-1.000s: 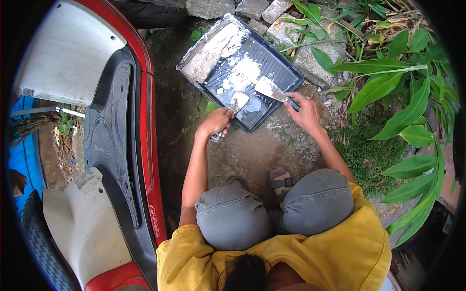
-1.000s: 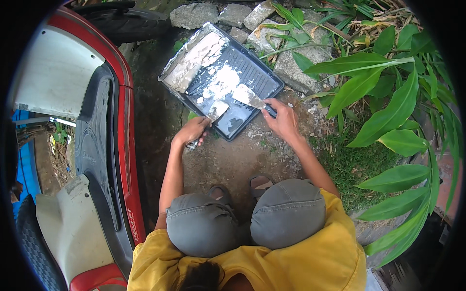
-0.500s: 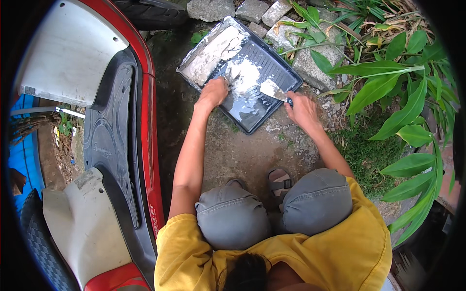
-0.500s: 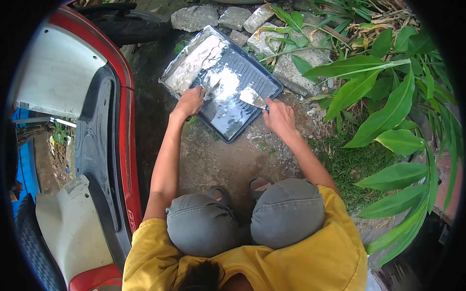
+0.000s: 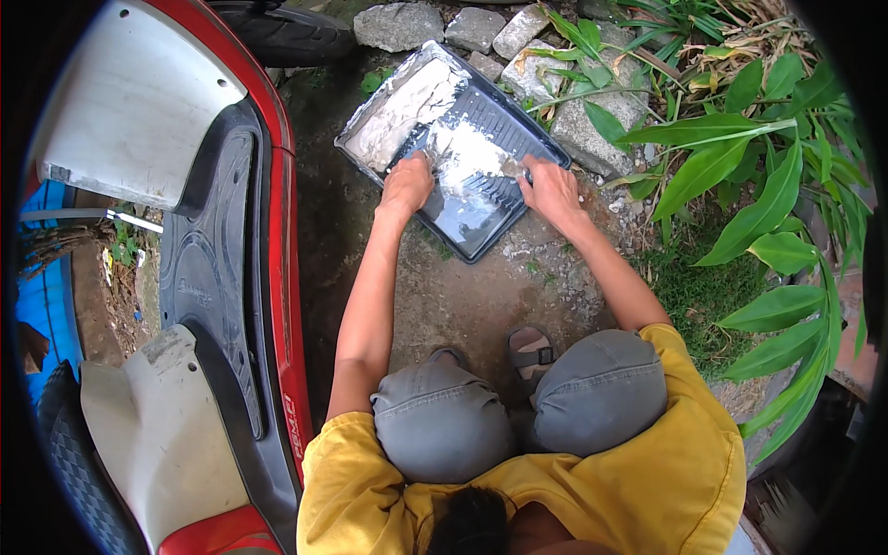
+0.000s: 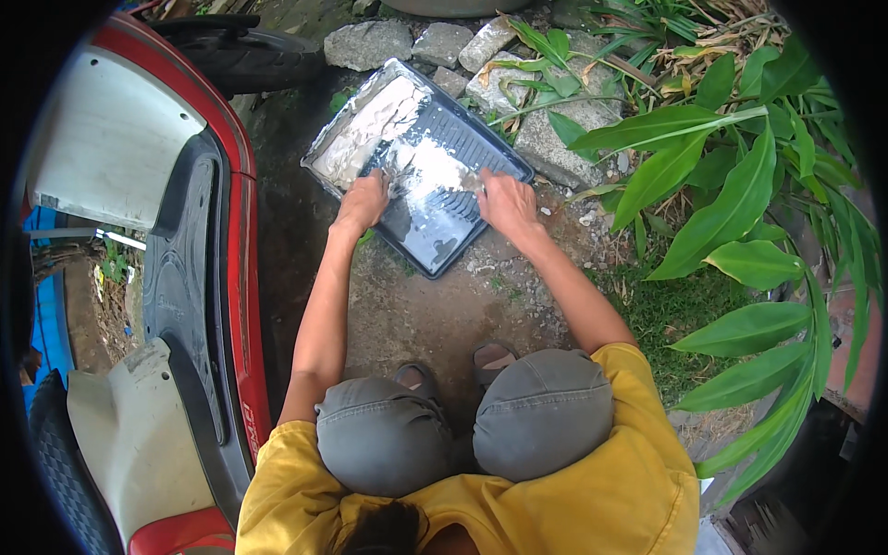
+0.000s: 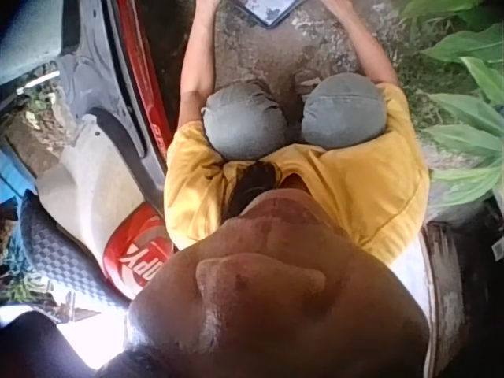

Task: The person applies plaster to a wall using a putty knife, then moves to a tray on the ground to mix more plaster with the knife.

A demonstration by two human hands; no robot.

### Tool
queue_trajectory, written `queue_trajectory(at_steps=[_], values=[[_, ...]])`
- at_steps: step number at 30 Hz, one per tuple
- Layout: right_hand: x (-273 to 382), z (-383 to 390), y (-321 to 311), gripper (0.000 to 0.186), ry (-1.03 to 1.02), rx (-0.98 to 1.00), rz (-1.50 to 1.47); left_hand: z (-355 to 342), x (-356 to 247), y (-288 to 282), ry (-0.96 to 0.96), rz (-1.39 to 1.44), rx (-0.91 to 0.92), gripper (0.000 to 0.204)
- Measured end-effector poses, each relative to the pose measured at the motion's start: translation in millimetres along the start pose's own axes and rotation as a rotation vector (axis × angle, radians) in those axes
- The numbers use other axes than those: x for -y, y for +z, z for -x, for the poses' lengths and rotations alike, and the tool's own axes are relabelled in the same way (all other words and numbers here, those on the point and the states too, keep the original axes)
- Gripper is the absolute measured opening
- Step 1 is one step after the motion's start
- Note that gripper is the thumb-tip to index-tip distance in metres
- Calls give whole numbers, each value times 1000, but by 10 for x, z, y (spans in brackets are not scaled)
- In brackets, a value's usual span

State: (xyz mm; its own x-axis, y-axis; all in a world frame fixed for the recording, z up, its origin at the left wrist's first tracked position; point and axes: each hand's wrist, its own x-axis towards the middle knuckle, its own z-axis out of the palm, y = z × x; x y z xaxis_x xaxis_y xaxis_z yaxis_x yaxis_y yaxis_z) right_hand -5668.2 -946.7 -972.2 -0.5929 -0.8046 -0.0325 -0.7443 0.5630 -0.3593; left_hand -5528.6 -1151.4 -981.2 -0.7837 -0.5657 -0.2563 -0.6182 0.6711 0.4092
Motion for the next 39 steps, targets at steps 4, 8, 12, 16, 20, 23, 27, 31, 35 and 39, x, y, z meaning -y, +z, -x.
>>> queue_trajectory(at_steps=[4,8,12,16,20,23,27,31,35,39], values=[[10,-163,48,25,-60,-89,-44,61,-44,-28,-5,33,-10,25],[82,-302,2,29,-153,-139,-12,191,75,-4,-79,12,11,29],[106,-411,-175,30,-154,-222,46,327,56,-18,-143,41,22,33],[133,-614,-117,25,-265,-219,199,340,48,6,-140,79,14,33],[314,-644,-18,20,-383,-99,426,348,72,50,-144,85,9,33],[291,-464,49,20,-486,-101,480,394,95,45,-154,96,19,32],[180,-260,-52,25,-385,-43,429,440,63,72,-152,121,20,32],[396,-459,-68,39,-392,-84,444,441,50,100,-151,159,10,32],[513,-455,121,24,-396,1,531,471,36,97,-143,161,-14,32],[540,-433,52,16,-395,101,595,554,49,26,-175,151,0,32]])
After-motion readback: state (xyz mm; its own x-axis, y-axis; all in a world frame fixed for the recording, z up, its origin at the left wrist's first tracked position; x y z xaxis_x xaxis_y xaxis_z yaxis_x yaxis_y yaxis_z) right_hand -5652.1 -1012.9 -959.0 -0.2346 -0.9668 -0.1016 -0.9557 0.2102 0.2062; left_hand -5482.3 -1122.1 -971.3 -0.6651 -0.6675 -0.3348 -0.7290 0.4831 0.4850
